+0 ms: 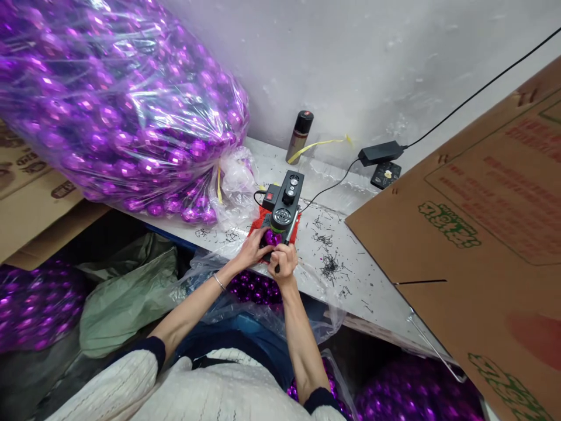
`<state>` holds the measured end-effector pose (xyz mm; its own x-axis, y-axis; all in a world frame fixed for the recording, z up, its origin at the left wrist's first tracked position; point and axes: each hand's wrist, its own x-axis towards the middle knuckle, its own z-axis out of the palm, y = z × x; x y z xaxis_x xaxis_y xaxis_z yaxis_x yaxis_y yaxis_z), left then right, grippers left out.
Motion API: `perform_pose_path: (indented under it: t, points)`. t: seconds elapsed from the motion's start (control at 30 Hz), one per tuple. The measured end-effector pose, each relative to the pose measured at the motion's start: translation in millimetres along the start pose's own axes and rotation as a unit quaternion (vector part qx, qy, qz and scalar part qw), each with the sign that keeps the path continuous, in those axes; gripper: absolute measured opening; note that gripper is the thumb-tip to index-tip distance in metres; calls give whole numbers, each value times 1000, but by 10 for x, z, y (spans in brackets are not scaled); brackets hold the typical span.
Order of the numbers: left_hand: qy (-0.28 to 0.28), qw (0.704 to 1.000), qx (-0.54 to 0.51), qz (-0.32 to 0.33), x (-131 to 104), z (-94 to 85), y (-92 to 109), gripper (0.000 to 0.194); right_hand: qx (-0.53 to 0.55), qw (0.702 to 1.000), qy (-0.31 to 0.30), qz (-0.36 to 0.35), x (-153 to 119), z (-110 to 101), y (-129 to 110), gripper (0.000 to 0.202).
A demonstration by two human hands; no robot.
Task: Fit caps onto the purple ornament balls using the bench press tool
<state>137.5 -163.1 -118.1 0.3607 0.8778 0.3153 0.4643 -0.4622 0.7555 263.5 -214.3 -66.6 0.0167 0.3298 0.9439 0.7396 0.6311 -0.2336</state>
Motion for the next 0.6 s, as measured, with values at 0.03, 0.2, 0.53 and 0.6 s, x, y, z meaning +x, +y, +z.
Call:
perform_pose_path:
  t: [0.03,0.2,0.53,0.6]
  points:
    - [2,1000,1,2,6,7,-8,56,2,1000,1,4,31,-8,-18,23]
    - [24,1000,9,14,-15,53,-16,61,20,990,17,136,403,-102,-201,26]
    - [-4,971,90,220,-1019,-113,-61,89,21,990,-20,135,403,-180,-255,26]
    - [6,971,101,215,-994,-233,-134,90,25,991,-21,128,366,-171,-246,26]
